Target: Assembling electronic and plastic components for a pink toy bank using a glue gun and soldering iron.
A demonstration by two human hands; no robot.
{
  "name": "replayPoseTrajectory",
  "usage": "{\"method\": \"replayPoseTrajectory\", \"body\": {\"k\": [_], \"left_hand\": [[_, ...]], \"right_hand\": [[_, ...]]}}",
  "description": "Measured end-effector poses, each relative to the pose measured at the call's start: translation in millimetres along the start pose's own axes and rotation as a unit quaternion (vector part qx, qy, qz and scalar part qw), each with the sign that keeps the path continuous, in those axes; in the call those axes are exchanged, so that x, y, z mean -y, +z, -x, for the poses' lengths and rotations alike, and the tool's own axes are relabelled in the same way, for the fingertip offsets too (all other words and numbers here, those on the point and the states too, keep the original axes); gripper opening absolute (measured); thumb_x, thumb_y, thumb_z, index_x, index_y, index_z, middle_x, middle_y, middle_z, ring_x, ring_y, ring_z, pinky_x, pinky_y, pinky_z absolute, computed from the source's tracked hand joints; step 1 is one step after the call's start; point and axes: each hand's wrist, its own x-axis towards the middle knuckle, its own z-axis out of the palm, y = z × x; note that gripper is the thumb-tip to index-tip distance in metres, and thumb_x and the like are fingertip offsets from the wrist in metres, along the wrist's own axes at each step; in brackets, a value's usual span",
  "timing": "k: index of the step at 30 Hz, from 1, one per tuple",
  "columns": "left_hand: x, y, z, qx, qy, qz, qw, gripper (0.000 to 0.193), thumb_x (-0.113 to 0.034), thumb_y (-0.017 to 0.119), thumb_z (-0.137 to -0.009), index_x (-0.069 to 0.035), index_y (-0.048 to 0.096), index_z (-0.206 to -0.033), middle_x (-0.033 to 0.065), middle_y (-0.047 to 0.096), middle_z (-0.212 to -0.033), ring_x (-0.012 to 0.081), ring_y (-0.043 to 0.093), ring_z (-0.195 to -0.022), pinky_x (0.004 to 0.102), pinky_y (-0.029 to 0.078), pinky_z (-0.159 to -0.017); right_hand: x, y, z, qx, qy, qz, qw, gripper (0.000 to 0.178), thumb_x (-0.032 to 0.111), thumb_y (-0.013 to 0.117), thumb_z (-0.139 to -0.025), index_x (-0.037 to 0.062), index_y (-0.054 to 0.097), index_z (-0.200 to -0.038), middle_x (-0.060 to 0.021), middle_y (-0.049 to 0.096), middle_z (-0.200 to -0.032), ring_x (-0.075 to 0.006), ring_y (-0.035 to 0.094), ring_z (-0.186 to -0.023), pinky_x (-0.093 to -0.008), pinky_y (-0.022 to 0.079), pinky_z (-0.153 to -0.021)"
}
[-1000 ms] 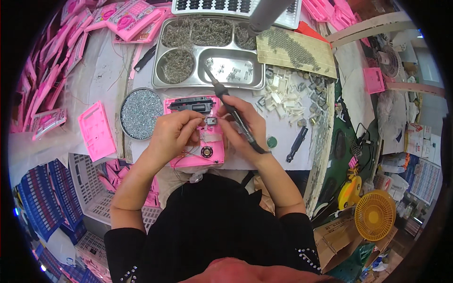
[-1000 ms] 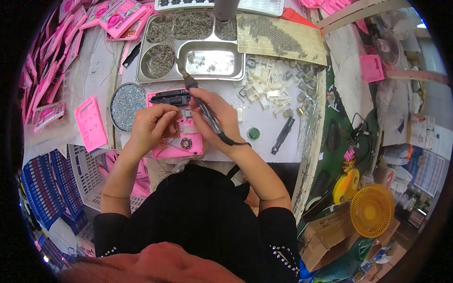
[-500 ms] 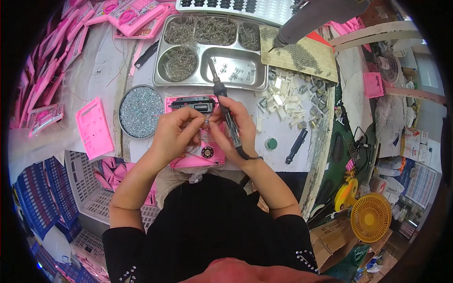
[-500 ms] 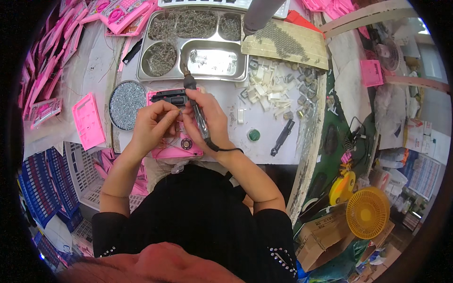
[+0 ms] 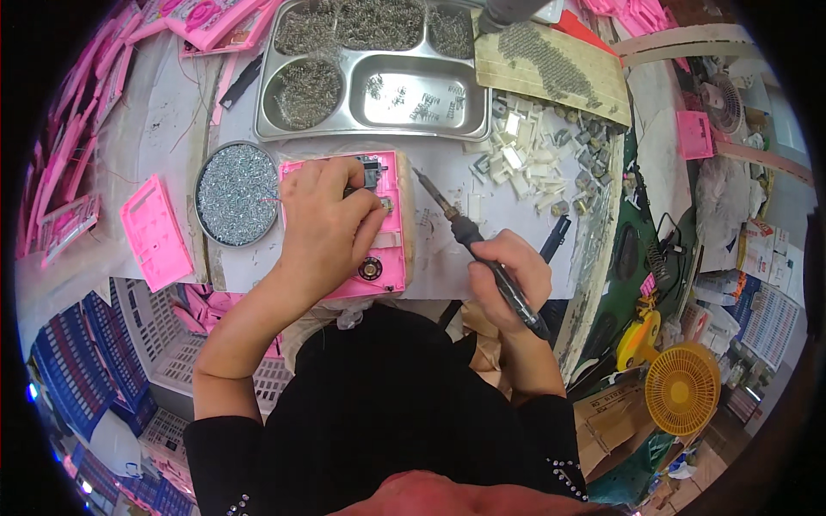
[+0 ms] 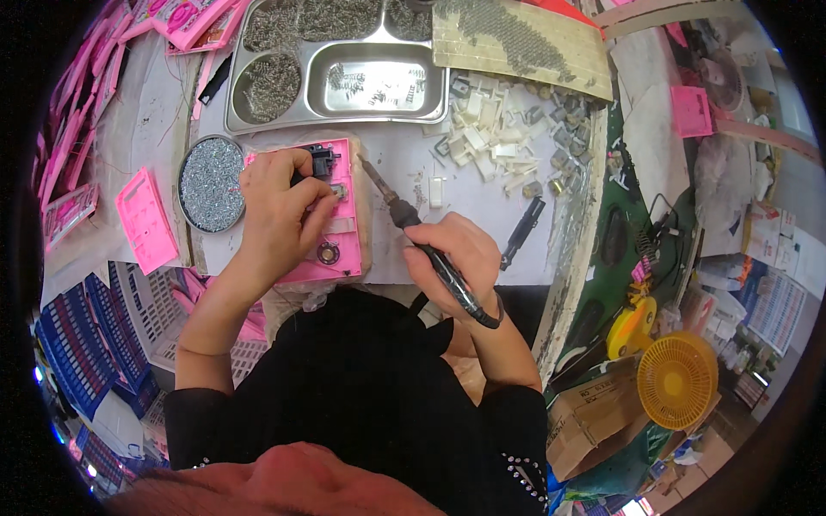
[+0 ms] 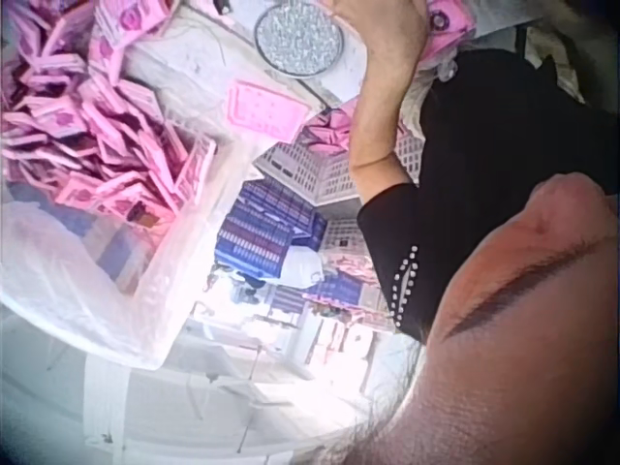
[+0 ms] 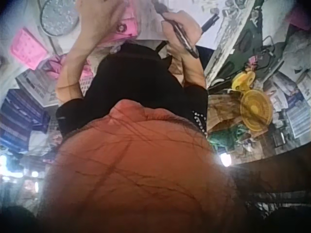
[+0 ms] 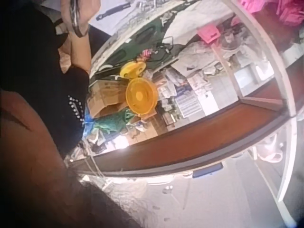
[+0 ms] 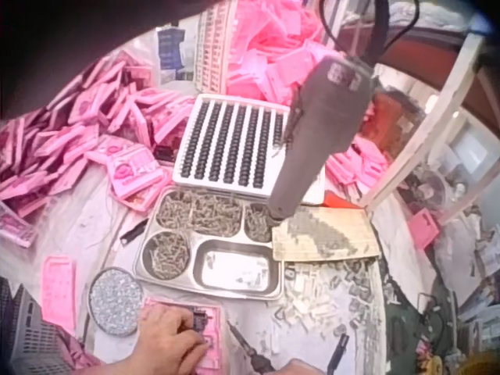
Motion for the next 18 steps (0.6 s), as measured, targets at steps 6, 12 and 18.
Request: {"method": "replayPoseTrajectory", "body": {"k": [6,12,18], "left_hand": [[-1.3,-4.2,-1.9,0.035,-0.006,-0.013,0.999,0.012,-0.015,0.076,-0.08,-0.011,0.069,-0.088,0.0073,0.055,-0.104,0.0294,0.051,-0.099,0.0441,0.034,-0.089],[-3.4,-5.1,-1.0,0.046,-0.008,-0.018,0.999,0.013,-0.014,0.077,-0.079,-0.01,0.068,-0.088,0.0079,0.054,-0.105,0.0298,0.051,-0.101,0.0442,0.034,-0.09],[-6.2,-5.8,-2.7,0.051,-0.004,-0.029,0.998,0.013,-0.013,0.077,-0.079,-0.01,0.067,-0.088,0.008,0.055,-0.105,0.0298,0.051,-0.101,0.0446,0.034,-0.09]], "right_hand": [[-4.5,1.9,-1.5,0.003,-0.042,-0.014,0.999,0.024,0.0,0.076,-0.077,-0.0004,0.07,-0.101,-0.0071,0.06,-0.067,-0.0206,0.053,-0.053,-0.0324,0.039,-0.049],[-4.7,-0.5,10.2,0.039,-0.015,-0.014,0.999,0.02,0.008,0.073,-0.082,-0.0026,0.069,-0.099,-0.0061,0.054,-0.064,-0.0176,0.047,-0.052,-0.0315,0.033,-0.049],[-7.3,-0.4,9.8,0.056,-0.032,0.002,0.998,0.025,0.002,0.074,-0.076,0.0008,0.071,-0.101,-0.0046,0.056,-0.062,-0.0202,0.052,-0.049,-0.0318,0.039,-0.046]]}}
